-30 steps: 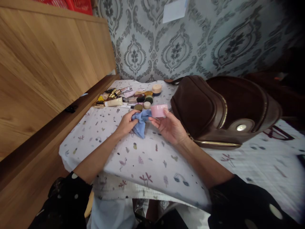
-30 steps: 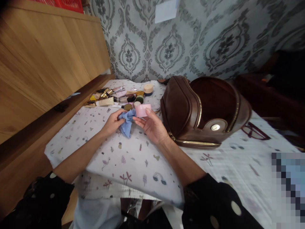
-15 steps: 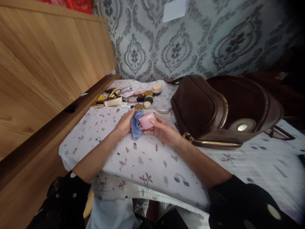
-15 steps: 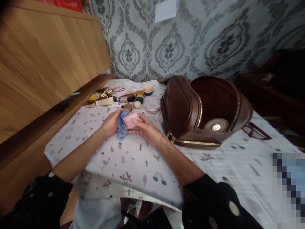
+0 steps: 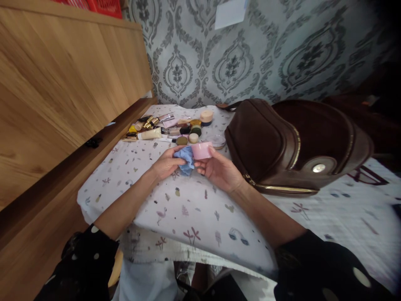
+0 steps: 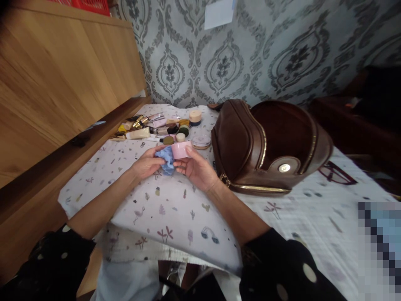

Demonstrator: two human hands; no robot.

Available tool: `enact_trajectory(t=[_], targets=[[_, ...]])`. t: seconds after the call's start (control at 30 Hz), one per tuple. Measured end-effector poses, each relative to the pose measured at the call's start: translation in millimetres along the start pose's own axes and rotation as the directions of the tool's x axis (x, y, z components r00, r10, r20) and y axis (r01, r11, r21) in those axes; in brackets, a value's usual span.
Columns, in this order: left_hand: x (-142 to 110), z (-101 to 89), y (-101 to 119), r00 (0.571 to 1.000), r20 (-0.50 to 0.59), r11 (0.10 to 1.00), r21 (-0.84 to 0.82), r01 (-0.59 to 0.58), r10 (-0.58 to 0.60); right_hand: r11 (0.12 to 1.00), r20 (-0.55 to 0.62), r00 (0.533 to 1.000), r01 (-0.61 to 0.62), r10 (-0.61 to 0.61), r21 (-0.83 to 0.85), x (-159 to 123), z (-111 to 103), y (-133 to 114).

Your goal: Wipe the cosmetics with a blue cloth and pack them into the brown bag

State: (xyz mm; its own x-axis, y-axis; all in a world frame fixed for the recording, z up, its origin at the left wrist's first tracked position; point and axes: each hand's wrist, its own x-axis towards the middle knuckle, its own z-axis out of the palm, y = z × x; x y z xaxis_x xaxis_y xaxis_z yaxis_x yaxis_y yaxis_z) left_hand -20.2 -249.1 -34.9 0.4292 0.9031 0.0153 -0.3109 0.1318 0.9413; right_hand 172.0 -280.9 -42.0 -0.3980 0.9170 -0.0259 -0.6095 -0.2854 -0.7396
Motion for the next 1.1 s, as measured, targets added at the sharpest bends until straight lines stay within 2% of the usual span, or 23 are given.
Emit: enact_trajectory(t=[0.23, 0.4, 0.47, 0.57, 0.73, 0.9, 1.1], targets=[[-3, 3.7, -2, 0.998, -0.059, 0.993, 0.112, 0.040, -0.034, 0.999, -0.003, 1.000, 0.011, -0.011, -0.042, 0, 2, 2], [-2, 3.5, -5, 0.976, -0.130, 0.920, 0.374, -0.115, 0.175, 0.997, -0.040, 0.998, 0.055, -0.057, -0.062, -1, 6, 3], [-2, 2.7, -6, 0.968, -0.139, 0.890, 0.436, -0.132, 0.211, 0.991, -0.054, 0.994, 0.086, -0.092, -0.106, -2, 8, 4], [-3, 2.8, -5, 0.975, -0.102, 0.888, 0.440, -0.134, 0.197, 0.973, -0.074, 0.984, 0.149, -0.164, -0.176, -2, 11, 6], [-8, 7.2, -2, 0.984, 0.031, 0.930, 0.321, -0.178, 0.177, 0.945, -0.105, 0.960, 0.231, -0.261, -0.233, 0, 11, 9], [-8, 8.5, 0, 0.973, -0.008, 0.883, 0.421, -0.207, 0.232, 0.951, -0.074, 0.975, 0.185, -0.209, -0.246, -2, 12, 10], [-8, 5.8, -2, 0.944, 0.050, 0.797, 0.523, -0.302, 0.325, 0.971, -0.127, 0.977, 0.143, -0.169, -0.192, 0, 4, 10]])
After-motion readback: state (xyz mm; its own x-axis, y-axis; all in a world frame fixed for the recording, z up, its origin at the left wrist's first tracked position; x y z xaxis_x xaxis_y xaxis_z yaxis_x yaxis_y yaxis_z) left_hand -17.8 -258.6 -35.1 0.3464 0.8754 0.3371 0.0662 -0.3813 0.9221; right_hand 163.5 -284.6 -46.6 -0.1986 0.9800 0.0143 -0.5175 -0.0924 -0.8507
